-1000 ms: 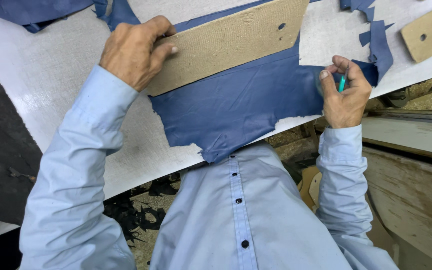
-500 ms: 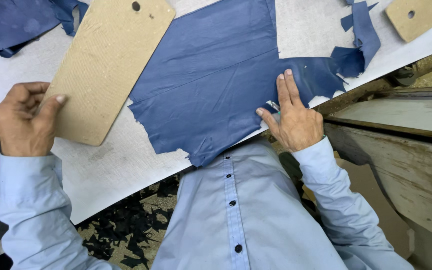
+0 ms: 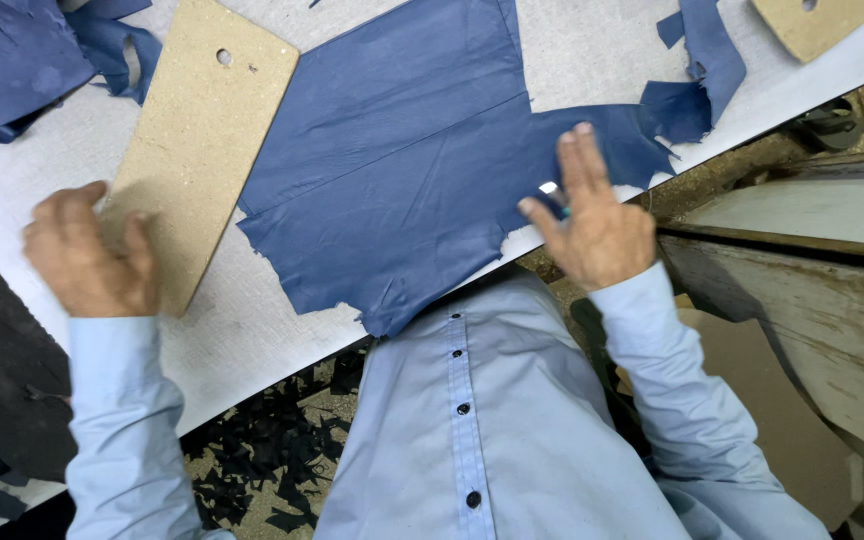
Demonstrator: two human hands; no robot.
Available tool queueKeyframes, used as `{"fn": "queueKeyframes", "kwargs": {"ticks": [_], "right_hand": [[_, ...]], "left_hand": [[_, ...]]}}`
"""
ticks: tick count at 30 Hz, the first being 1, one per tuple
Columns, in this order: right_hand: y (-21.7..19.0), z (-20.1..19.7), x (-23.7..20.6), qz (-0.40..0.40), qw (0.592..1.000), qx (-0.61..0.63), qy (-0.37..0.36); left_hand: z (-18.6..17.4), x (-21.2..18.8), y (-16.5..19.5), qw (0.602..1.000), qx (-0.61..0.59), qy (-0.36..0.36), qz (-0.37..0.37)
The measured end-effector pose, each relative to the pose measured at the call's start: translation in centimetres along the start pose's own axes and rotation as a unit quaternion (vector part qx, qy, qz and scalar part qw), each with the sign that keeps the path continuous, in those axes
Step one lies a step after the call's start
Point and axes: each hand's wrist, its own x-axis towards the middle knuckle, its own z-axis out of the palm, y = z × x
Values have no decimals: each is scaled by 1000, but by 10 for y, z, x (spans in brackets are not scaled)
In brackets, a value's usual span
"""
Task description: The person uses a cardboard template and a rotary cutter to cut shapes from a blue fabric laid on a white work surface. They repeatedly position the template, trace and cut along its edges, then remove the cut pieces and reposition the template for additional cuts.
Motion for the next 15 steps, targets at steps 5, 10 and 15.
{"fn": "queueKeyframes", "kwargs": {"ticks": [5, 10, 15], "right_hand": [[34, 1, -5, -64, 975, 138, 165], [27, 11, -10, -56, 968, 203, 134], [24, 3, -11, -27, 965, 225, 131]], "left_hand": [[41, 42, 114, 973, -196, -36, 120], [67, 128, 180, 974, -172, -31, 146], [57, 193, 190, 971, -182, -146, 57]]}}
